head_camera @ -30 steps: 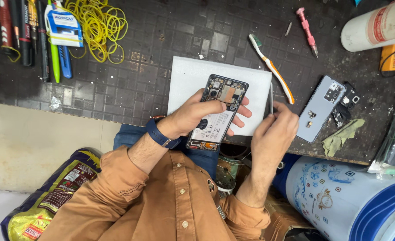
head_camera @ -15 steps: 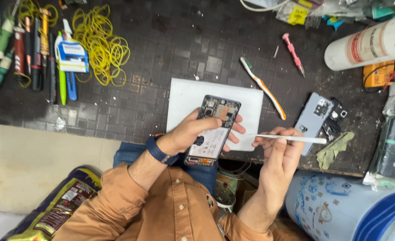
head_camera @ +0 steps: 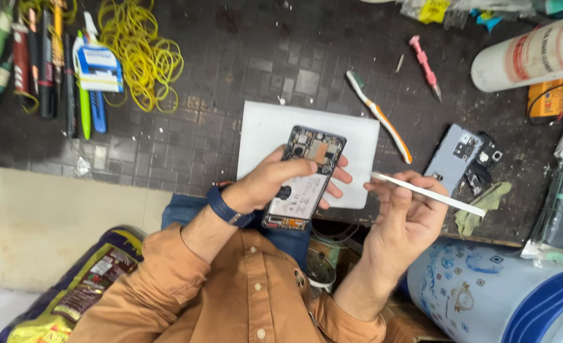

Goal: The person disassembles a smartphone by removing internal components using tweezers and a plastic pry tool. They lift a metal shield, disconnect ribbon cables, and clean the interior with a brush while the device remains open on a workbench.

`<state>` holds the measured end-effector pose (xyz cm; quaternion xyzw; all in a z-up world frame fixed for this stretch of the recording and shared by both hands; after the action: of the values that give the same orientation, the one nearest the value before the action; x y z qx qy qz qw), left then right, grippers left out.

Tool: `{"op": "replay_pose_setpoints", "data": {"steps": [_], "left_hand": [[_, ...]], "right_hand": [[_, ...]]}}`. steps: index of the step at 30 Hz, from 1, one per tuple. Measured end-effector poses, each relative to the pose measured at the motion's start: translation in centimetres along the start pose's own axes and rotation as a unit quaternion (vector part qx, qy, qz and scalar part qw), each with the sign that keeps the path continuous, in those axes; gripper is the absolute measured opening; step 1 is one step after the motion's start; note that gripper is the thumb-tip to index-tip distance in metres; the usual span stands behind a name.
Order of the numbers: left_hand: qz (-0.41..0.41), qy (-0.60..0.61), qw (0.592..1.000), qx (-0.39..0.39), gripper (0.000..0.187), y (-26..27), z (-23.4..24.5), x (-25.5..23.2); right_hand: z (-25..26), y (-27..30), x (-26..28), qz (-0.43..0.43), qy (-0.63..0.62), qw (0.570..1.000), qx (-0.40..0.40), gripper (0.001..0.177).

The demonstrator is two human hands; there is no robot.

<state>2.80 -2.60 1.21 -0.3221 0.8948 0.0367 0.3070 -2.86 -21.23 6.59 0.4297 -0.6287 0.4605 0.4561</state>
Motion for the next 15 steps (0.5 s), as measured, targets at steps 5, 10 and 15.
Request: {"op": "replay_pose_setpoints", "data": {"steps": [5,10,15], "left_hand": [[-0.007,0.012,1.0,0.009,0.051,-0.1,0.2,-0.2],[-0.012,0.008,1.0,0.013,0.05,0.0,0.2,0.0],[-0.008,0.0,1.0,0.001,0.051,0.0,0.4,0.1]], "right_hand": [[-2.5,0.5,0.7,0.053,0.066,0.996,0.019,0.023],[-3.9,0.3,-0.1,0.091,0.108,0.99,0.029,0.023],[-4.2,-0.7,-0.9,0.102,0.126,0.985,0.061,0.023]]}}
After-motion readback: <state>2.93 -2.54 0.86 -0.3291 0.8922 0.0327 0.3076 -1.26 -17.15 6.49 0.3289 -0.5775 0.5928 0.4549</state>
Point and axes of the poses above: each hand's wrist, its own y-axis away from the middle knuckle, its own z-axis out of the back of the hand, x = y × z, the point moved 4 cm from there along -y, towards the middle knuckle, and after that the axes turned 14 degrees about x, right-handed, at the moved point
